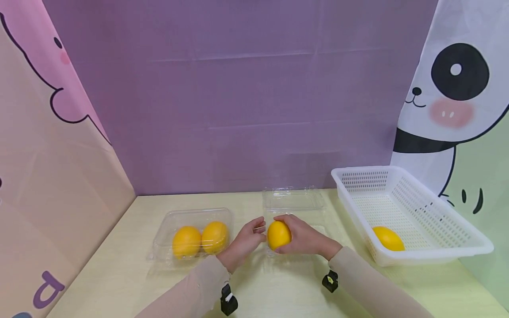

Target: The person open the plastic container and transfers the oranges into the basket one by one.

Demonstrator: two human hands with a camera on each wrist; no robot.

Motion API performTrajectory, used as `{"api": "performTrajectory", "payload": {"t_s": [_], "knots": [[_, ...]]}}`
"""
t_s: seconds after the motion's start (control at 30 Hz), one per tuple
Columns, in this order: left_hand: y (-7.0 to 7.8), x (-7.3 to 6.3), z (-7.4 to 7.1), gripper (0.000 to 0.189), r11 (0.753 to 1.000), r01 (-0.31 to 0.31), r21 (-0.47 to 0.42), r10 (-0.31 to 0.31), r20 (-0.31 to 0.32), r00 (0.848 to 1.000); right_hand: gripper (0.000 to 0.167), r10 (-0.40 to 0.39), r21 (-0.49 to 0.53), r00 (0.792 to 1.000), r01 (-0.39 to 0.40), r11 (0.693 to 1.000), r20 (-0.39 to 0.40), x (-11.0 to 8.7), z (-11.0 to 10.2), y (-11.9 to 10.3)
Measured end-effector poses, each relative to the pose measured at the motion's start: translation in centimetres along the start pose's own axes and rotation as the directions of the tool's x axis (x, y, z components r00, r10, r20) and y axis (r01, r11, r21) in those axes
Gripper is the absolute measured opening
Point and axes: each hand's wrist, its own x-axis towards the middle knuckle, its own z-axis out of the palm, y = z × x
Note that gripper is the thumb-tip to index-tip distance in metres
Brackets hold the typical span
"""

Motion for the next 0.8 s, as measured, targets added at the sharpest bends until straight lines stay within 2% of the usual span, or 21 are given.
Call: {"api": "performTrajectory", "payload": {"t_s": [0.5,0.8], "knots": [[0.0,0.1,0.0,0.067,1.000,-0.001,0.002,0.001,-0.011,1.000,0.084,0.039,0.009,0.999,-0.039,0.999,-0.011,-0.2,-0.4,-0.4],[-0.1,0.3,0.0,0.065,1.000,-0.006,-0.009,0.006,-0.012,1.000,0.083,-0.012,-0.057,0.999,0.010,0.998,-0.034,-0.2,-1.2,-0.3]]}}
